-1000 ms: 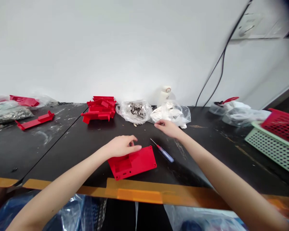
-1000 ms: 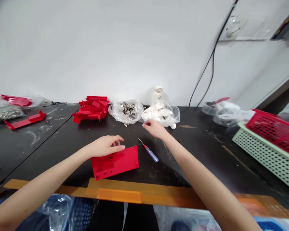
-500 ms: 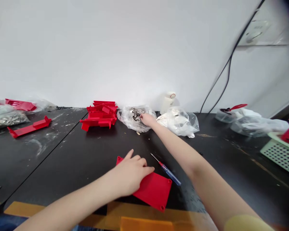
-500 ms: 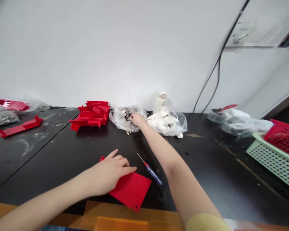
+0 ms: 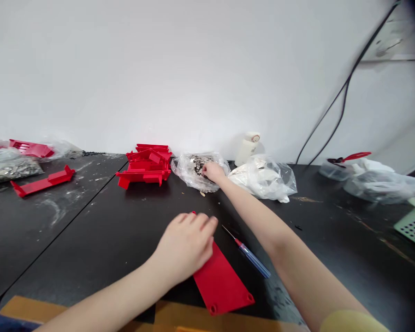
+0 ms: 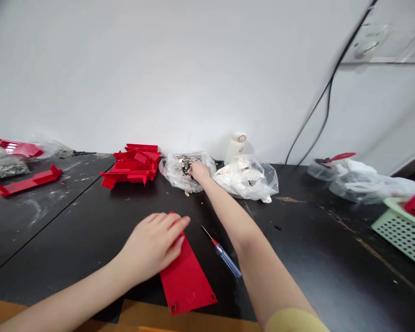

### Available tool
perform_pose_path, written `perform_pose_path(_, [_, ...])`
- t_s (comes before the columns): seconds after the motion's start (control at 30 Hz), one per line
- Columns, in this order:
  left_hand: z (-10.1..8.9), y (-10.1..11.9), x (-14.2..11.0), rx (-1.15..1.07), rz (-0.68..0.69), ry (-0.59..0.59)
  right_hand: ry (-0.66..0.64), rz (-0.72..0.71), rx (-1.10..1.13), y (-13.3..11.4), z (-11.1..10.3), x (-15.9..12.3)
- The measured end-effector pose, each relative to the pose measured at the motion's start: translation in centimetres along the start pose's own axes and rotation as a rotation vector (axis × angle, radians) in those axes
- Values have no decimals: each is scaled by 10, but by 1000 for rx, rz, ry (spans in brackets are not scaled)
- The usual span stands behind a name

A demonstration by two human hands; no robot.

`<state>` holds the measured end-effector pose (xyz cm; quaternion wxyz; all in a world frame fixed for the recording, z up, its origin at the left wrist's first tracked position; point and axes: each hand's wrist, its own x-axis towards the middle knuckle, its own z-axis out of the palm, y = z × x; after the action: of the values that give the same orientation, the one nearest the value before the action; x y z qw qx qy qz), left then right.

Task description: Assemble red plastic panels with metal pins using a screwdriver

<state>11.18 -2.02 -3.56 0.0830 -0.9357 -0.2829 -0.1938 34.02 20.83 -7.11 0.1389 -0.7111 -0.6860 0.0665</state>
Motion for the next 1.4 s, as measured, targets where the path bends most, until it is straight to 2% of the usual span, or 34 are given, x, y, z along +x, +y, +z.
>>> perform_pose_path(0.1, [-5, -18, 0, -54, -417, -243, 0, 36, 105, 1, -1, 0])
perform_pose_path(0.17, [-5, -31, 0, -218, -543, -370, 1, 61, 201, 2, -3, -1])
perform_pose_path(0.23, [-1, -41, 1, -376, -571, -431, -1, 86, 319, 2, -4, -2])
perform_pose_path(0.37, [14, -45, 1, -623, -580, -410, 8, 123, 621, 3, -12, -12])
perform_pose_path(0.47, [30, -42, -1, -854, -625, -357, 29, 124, 869, 2, -21, -31])
perform_pose_path(0.6, [45, -42, -2, -1118, -691, -276, 8, 98, 1175, 4, -36, -80])
perform_pose_path(0.8, [46, -45, 0, -1318, -702, -263, -108, 106, 1476, 9, -44, -168])
perform_pose_path(0.97, [46, -41, -1, -1376, -684, -252, -176, 105, 1531, 5, -34, -210])
perform_pose_path(1.1, [46, -38, -4, -1360, -666, -249, -176, 62, 1471, -4, -26, -221])
perform_pose_path(1.2, [45, -37, -6, -1309, -648, -225, -113, 3, 1370, -14, -23, -224])
perform_pose_path(1.27, [44, -36, -6, -1253, -634, -169, -40, -52, 1276, -21, -21, -228])
perform_pose_path(1.4, [40, -36, -6, -1095, -590, 82, 131, -190, 1056, -34, -18, -237])
